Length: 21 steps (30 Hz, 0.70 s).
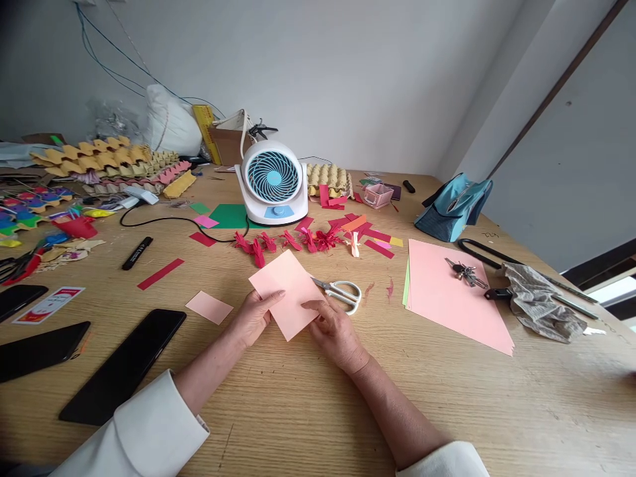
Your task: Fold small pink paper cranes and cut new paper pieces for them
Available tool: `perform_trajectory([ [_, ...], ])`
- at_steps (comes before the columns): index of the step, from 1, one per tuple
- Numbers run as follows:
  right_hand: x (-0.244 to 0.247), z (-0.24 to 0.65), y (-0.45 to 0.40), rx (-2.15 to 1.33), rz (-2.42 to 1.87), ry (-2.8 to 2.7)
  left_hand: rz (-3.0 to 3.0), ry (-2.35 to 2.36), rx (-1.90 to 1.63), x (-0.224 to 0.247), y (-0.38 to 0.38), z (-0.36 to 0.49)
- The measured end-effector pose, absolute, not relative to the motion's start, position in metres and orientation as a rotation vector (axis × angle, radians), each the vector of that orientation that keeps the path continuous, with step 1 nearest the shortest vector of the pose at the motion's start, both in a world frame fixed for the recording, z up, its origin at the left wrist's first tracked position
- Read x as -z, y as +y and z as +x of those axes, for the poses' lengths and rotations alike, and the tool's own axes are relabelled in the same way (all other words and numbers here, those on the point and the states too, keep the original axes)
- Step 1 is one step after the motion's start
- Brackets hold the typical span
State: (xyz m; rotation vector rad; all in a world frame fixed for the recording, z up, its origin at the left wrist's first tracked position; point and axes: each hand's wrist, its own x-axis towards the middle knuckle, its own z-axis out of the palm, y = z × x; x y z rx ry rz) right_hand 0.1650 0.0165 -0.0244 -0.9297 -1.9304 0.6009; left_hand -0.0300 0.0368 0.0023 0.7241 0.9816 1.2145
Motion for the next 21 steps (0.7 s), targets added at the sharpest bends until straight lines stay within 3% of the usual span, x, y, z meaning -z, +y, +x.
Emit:
perform_trajectory([
  [21, 0.020, 0.175, 0.021, -0.622, -0.877, -1.811, 0.868, 0.933, -1.191, 0.003, 0.053, -0.054],
])
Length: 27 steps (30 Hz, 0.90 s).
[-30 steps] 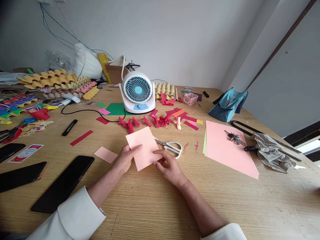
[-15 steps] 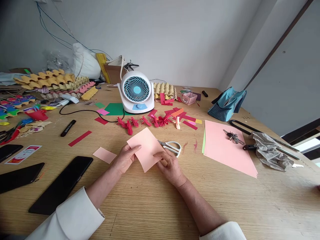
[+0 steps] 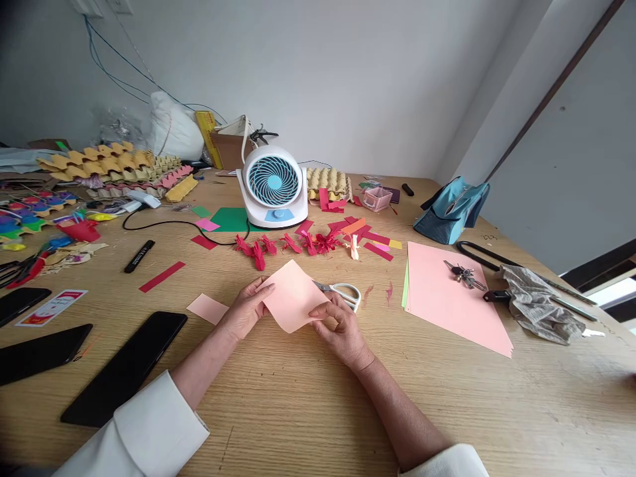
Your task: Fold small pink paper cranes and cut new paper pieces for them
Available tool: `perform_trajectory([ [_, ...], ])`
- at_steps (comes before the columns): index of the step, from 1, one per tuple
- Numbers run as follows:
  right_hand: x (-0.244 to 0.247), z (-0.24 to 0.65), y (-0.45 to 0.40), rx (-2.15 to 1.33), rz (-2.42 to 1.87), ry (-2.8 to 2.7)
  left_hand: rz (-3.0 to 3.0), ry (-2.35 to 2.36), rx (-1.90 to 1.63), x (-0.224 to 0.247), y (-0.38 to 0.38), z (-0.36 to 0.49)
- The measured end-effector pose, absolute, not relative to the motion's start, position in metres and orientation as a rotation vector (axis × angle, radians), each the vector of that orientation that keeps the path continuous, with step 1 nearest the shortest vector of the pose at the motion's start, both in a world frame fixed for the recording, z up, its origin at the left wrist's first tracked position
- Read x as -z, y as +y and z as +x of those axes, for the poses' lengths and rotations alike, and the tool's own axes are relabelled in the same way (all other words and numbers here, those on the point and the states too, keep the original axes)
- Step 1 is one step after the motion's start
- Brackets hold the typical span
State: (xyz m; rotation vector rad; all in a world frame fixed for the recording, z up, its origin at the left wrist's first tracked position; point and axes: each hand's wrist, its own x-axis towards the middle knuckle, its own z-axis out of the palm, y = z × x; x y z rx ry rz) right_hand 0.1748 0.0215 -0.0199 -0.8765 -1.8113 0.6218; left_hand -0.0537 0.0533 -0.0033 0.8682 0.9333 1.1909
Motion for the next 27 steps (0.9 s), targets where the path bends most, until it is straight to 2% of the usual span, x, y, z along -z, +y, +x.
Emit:
perform_trajectory([
  [7, 0.0158, 0.1777, 0.0209, -0.685, -0.853, -1.810, 0.944, 1.079, -1.199, 0.0043, 0.0593, -0.0628],
  [17, 0.0203, 0.1801, 0.0242, -0.805, -0.831, -1.825, 1.143, 1.027, -0.990, 0.0000, 0.0548, -0.0602],
  [27, 0.0211, 0.1805, 0.0257, -0.871, -0.908, -1.738, 1.433, 0.977, -1.065, 0.0037, 0.0566, -0.0603],
])
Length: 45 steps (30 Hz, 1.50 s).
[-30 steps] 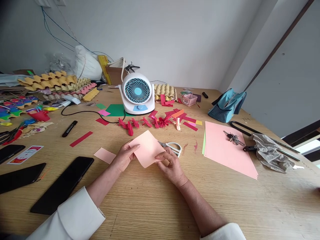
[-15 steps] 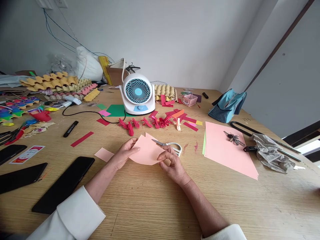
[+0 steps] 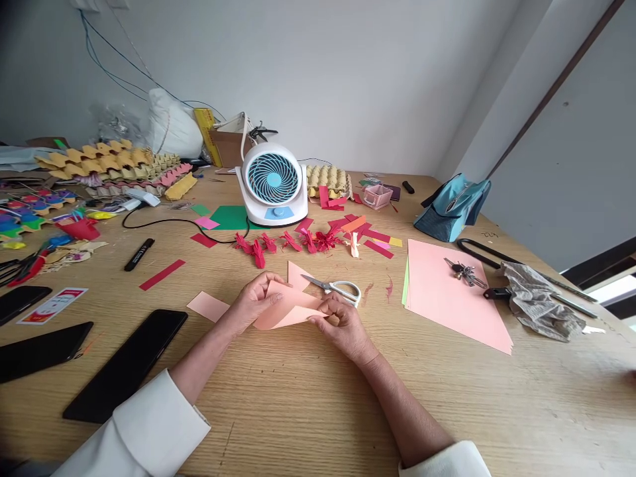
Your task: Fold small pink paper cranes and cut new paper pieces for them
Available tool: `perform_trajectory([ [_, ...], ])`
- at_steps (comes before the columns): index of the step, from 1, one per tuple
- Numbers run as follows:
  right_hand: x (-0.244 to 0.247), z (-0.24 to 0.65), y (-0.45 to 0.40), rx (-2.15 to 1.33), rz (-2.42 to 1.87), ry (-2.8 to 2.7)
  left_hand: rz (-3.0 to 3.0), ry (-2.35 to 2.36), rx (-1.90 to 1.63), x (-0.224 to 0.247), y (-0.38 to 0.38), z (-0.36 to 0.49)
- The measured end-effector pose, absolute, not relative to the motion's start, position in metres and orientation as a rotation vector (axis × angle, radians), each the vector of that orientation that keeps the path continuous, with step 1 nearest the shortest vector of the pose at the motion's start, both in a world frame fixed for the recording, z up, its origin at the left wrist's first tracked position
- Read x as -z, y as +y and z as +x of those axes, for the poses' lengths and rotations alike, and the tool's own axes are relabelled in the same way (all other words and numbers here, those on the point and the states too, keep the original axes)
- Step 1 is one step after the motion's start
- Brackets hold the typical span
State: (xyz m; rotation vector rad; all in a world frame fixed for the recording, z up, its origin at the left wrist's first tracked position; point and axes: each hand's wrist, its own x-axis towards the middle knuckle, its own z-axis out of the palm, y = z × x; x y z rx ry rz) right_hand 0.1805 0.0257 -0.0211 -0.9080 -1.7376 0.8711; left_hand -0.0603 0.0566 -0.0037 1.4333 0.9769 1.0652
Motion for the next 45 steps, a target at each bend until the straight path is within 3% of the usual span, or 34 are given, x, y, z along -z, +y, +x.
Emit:
perform_trajectory([
  [10, 0.024, 0.182, 0.028, -0.769, -0.934, -1.734, 1.692, 0.983, -1.174, 0.007, 0.054, -0.053],
  [19, 0.022, 0.179, 0.026, -0.753, -0.962, -1.725, 1.766, 0.858, -1.034, -0.016, 0.041, -0.049],
  [27, 0.024, 0.179, 0.026, -0.732, -0.974, -1.731, 1.835, 1.022, -1.083, -0.007, 0.039, -0.041],
  [45, 0.020, 0.175, 0.033, -1.306, -0.810, -1.142, 1.824, 1.190, -1.279, -0.007, 0.038, -0.038],
])
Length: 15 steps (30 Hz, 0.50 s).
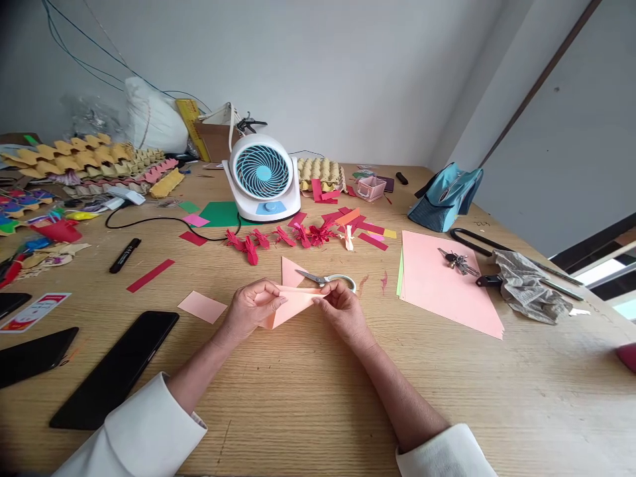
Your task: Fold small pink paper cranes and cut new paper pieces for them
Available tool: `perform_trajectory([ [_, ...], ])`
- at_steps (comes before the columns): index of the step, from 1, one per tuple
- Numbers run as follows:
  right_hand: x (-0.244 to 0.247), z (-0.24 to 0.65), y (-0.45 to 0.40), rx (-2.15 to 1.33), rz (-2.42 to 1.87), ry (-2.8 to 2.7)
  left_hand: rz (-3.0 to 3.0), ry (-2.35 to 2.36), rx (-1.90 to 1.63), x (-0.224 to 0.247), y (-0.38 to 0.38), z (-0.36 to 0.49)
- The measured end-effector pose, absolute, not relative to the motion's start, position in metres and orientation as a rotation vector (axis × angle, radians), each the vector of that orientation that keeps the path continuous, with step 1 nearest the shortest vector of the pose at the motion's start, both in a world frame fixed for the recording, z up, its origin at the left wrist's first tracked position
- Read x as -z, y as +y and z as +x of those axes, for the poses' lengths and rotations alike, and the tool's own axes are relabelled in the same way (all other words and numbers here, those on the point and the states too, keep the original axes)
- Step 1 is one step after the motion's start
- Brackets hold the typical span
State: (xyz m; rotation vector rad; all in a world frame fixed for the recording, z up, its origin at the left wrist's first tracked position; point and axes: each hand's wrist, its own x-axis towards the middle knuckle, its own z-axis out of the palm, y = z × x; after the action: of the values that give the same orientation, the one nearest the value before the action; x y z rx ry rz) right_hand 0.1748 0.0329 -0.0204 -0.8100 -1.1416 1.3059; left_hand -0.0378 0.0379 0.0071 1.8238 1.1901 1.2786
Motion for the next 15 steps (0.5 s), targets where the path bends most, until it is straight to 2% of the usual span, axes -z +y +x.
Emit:
perform_trajectory([
  [15, 0.010, 0.177, 0.029, -1.404, -0.943, -0.956, 1.934, 1.273, -1.292, -0.012, 0.026, -0.033],
])
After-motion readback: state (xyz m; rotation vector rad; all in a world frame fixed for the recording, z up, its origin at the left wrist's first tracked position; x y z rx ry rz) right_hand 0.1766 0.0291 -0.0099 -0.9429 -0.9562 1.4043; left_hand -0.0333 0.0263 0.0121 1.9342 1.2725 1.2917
